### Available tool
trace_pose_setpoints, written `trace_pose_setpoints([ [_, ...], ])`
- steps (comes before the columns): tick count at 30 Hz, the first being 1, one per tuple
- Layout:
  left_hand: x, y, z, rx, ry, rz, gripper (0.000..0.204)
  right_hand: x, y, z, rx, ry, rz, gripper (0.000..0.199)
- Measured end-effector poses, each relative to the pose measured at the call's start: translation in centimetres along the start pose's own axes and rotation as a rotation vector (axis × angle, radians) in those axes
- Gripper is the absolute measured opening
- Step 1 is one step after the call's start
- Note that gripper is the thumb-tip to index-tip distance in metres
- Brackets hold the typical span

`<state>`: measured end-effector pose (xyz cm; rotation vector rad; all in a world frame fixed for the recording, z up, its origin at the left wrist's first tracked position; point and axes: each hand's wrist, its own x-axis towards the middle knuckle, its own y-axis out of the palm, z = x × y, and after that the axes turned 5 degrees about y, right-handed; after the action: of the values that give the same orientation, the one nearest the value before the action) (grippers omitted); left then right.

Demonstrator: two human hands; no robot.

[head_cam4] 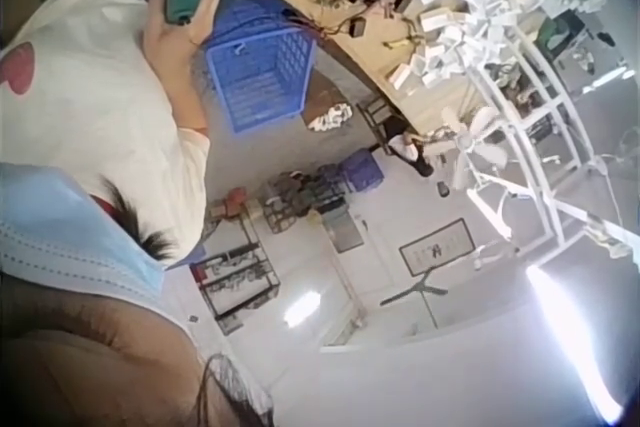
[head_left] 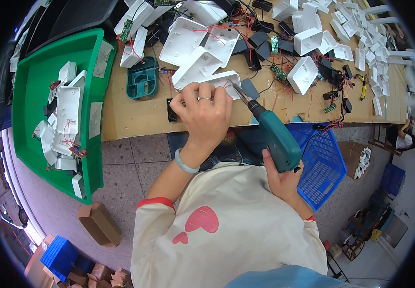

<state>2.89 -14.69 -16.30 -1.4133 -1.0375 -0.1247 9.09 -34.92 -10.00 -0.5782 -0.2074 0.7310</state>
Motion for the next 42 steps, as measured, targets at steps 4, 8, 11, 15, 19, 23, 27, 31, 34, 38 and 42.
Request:
trace_pose_setpoints([
  [4, 0.0, 0.0, 0.1, 0.003, 0.007, -0.002, 0.013, 0.2, -0.9, 1.1, 0.038, 0.031, 0.010, 0.023],
  [8, 0.1, -0.1, 0.0, -0.001, 0.014, 0.004, 0.012, -0.7, -1.5, 0.2, 0.134, 0.160, 0.003, 0.020],
  [11, 0.0, -0.1, 0.1, -0.011, 0.017, 0.021, 0.012, -0.8, -1.9, 0.6, 0.263, 0.307, -0.001, 0.030],
  [15, 0.1, -0.3, 0.1, -0.015, 0.021, 0.039, 0.013, -0.4, -2.5, 0.5, 0.395, 0.214, -0.103, 0.037],
  [19, 0.2, -0.5, 0.0, -0.043, 0.009, 0.056, 0.014, 0.3, -2.7, 0.7, 0.461, 0.229, -0.138, 0.038],
  [23, 0.4, -0.9, 0.0, -0.067, -0.009, 0.068, 0.013, 0.3, -3.0, 0.3, 0.456, 0.225, -0.116, 0.038],
  [27, 0.8, -1.0, 0.1, -0.080, -0.020, 0.021, 0.010, 0.3, -3.0, 0.1, 0.446, 0.207, -0.099, 0.039],
  [31, 0.8, -1.0, 0.6, -0.150, -0.010, 0.055, 0.010, 0.5, -3.1, 0.2, 0.481, 0.216, -0.113, 0.041],
  [34, 1.0, -0.9, 0.8, -0.191, -0.056, 0.097, 0.010, 0.6, -3.1, 0.1, 0.475, 0.217, -0.114, 0.041],
  [38, 1.6, -0.8, 1.4, -0.293, -0.073, 0.102, 0.013, 1.0, -3.0, 0.5, 0.489, 0.209, -0.132, 0.040],
  [42, 1.8, -2.1, 2.5, -0.483, -0.183, 0.043, 0.008, 1.2, -2.7, 1.3, 0.498, 0.235, -0.145, 0.036],
])
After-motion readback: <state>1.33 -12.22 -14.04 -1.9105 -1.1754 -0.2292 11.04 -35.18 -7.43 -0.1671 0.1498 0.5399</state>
